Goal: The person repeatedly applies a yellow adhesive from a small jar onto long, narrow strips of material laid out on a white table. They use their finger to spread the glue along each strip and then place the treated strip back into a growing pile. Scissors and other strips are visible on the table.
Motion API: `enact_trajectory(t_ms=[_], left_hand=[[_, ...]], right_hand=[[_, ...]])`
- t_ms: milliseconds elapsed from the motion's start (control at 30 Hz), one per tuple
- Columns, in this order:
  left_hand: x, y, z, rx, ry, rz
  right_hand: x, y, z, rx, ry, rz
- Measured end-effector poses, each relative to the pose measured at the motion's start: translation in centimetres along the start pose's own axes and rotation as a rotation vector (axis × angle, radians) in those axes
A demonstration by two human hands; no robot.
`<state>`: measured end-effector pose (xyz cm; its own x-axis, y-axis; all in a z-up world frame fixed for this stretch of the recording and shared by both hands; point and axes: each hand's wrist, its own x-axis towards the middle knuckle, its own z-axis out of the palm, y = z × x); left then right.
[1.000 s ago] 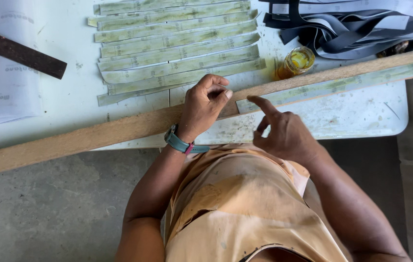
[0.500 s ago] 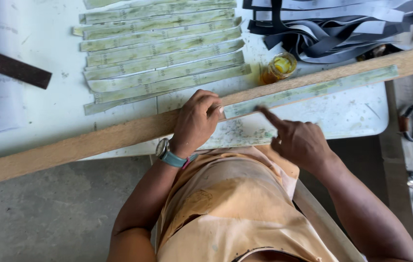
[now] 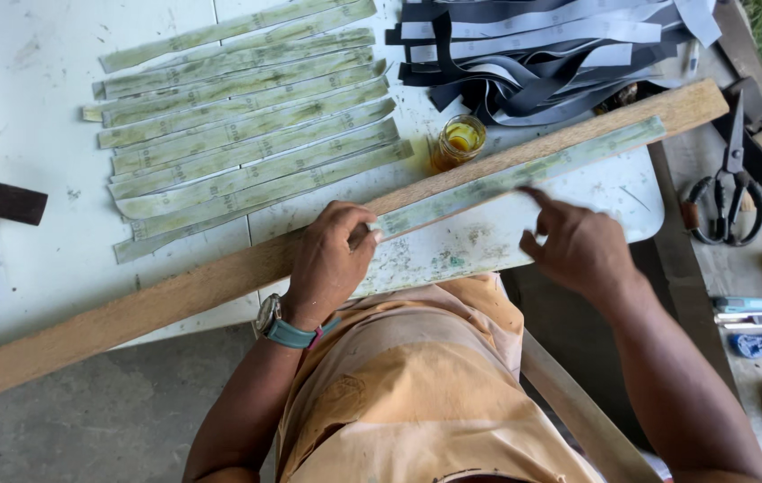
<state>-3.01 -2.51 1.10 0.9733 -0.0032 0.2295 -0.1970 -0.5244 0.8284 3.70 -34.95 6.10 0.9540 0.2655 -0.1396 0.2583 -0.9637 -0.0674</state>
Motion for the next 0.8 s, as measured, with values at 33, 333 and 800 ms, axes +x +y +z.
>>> enact_trajectory(t_ms=[33, 333, 800], left_hand=[[0.0, 0.0, 0.1, 0.008, 0.001, -0.01], [0.9, 0.0, -0.2, -0.067, -0.011, -0.147], [-0.9, 0.9, 0.3, 0.295, 0.008, 0.033]], right_hand=[[0.0, 0.1, 0.2, 0.061, 0.03, 0.032], [0.1, -3.2, -1.2, 0.124, -0.124, 0.054], [-0.2, -4.4, 0.8, -0.009, 0.371, -0.334]])
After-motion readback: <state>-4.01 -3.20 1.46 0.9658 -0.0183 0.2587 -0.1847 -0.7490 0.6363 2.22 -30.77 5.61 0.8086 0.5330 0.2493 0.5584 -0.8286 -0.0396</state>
